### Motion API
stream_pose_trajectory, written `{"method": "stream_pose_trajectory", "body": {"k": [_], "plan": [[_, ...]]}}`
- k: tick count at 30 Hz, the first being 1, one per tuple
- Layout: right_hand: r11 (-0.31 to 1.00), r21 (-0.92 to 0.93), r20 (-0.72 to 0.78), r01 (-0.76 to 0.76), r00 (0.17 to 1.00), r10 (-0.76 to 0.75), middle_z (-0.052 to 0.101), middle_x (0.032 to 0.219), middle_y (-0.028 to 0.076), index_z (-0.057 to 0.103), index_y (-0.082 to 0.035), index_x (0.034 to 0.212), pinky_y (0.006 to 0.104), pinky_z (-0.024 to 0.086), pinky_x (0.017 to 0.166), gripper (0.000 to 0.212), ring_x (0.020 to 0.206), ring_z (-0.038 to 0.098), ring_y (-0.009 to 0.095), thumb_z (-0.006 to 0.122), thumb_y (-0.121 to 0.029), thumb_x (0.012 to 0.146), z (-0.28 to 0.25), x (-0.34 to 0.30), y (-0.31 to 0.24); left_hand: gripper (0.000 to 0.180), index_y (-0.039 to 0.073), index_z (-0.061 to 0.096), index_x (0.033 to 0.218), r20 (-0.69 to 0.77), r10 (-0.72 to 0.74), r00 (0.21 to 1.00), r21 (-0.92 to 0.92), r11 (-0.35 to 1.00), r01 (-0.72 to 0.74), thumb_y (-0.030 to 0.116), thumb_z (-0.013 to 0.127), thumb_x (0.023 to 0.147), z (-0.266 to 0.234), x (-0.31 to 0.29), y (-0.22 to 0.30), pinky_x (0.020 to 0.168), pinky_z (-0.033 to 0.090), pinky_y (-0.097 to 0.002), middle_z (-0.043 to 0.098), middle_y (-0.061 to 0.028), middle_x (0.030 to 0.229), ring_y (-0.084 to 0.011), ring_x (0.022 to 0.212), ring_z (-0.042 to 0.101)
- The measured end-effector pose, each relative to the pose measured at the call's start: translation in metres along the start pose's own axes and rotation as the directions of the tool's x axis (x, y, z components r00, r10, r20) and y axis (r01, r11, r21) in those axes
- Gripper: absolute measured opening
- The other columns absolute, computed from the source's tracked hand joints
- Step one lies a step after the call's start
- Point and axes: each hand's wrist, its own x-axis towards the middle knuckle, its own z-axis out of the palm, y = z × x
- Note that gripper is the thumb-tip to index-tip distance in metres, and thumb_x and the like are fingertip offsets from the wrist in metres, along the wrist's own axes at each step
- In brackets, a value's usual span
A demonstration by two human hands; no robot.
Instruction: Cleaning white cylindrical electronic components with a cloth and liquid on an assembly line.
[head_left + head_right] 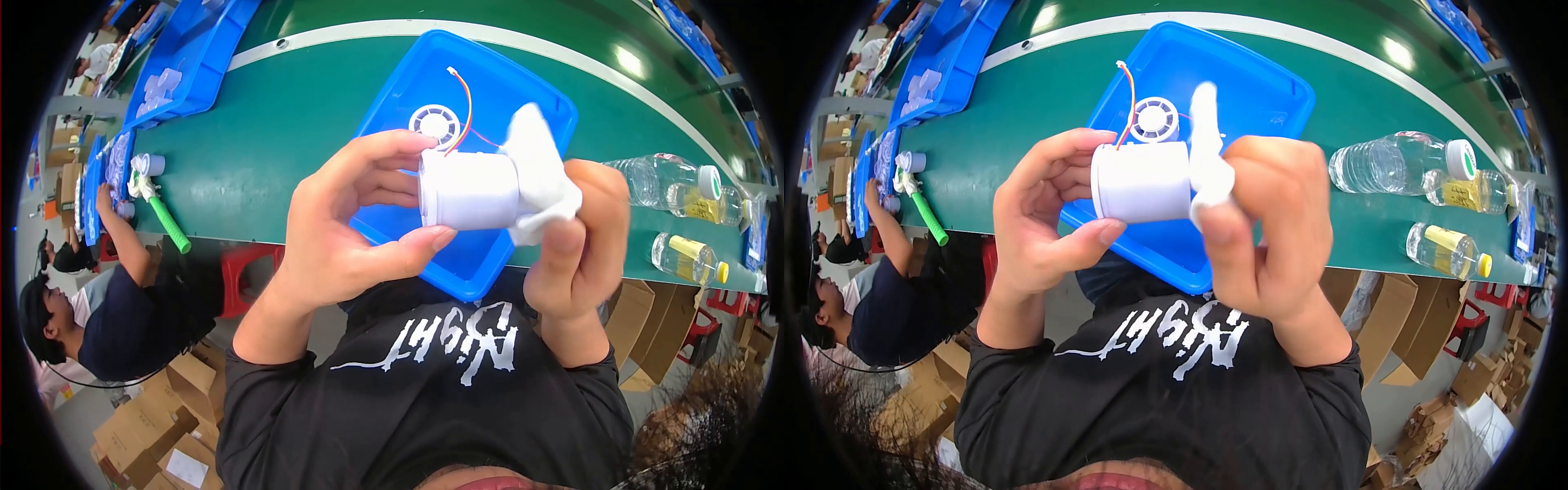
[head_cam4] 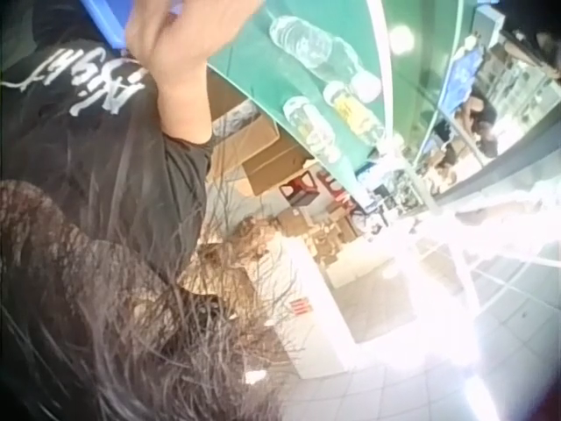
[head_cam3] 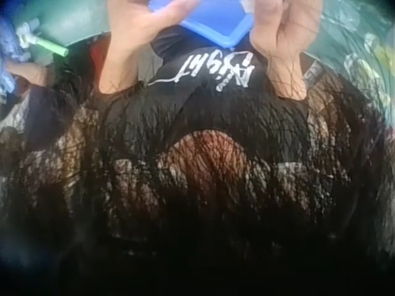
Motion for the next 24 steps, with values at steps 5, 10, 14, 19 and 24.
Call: {"method": "stream_pose_trajectory", "body": {"k": [5, 10, 14, 19, 24], "plan": [[0.967, -0.147, 0.076, 0.207, 0.977, -0.198, 0.067, 0.094, 0.002, 0.071, -0.007, 0.092, 0.0353, 0.045, 0.075, 0.020, 0.086, 0.061, 0.020, 0.072, -0.018, 0.075, 0.011, 0.010, -0.020, 0.060, -0.005, 0.055, 0.119, -0.006, -0.018, 1.000, -0.073, 0.997, 0.018, 0.003, 0.083, 0.067, 0.004, -0.001, -0.001, 0.080, 0.054, -0.0293, 0.066, -0.0126, 0.103, -0.0179, 0.091, 0.067], [0.969, -0.149, 0.145, 0.196, 0.974, -0.174, 0.067, 0.094, 0.007, 0.069, -0.003, 0.093, 0.0371, 0.045, 0.076, 0.020, 0.088, 0.060, 0.025, 0.071, -0.012, 0.075, 0.015, 0.016, -0.006, 0.059, -0.006, 0.055, 0.116, -0.017, -0.045, 0.999, -0.012, 0.999, 0.045, 0.003, 0.084, 0.065, 0.005, -0.004, -0.003, 0.079, 0.054, -0.0281, 0.067, -0.0121, 0.099, -0.0159, 0.089, 0.067], [0.968, -0.128, 0.114, 0.216, 0.973, -0.201, 0.066, 0.092, 0.001, 0.071, -0.007, 0.088, 0.0335, 0.043, 0.073, 0.021, 0.084, 0.060, 0.019, 0.073, -0.017, 0.070, 0.012, 0.007, -0.017, 0.053, -0.006, 0.057, 0.114, -0.067, -0.114, 0.991, -0.124, 0.987, 0.105, 0.000, 0.081, 0.066, 0.002, -0.003, 0.001, 0.079, 0.054, -0.0279, 0.069, -0.0110, 0.095, -0.0161, 0.086, 0.068], [0.951, -0.156, 0.125, 0.269, 0.960, -0.251, 0.067, 0.095, 0.004, 0.071, -0.006, 0.091, 0.0359, 0.045, 0.074, 0.022, 0.087, 0.060, 0.023, 0.072, -0.017, 0.071, 0.015, 0.017, -0.005, 0.055, -0.007, 0.056, 0.117, -0.034, -0.078, 0.996, -0.116, 0.990, 0.073, -0.002, 0.078, 0.067, 0.001, -0.006, 0.002, 0.079, 0.054, -0.0280, 0.069, -0.0130, 0.101, -0.0170, 0.090, 0.068], [0.951, -0.124, 0.171, 0.284, 0.950, -0.261, 0.068, 0.098, 0.007, 0.072, -0.005, 0.093, 0.0380, 0.048, 0.076, 0.021, 0.089, 0.059, 0.027, 0.071, -0.017, 0.076, 0.011, 0.009, -0.013, 0.054, -0.007, 0.056, 0.116, -0.044, -0.038, 0.998, -0.111, 0.993, 0.033, -0.002, 0.079, 0.067, 0.000, -0.004, 0.004, 0.082, 0.054, -0.0297, 0.067, -0.0134, 0.104, -0.0181, 0.093, 0.068]]}}
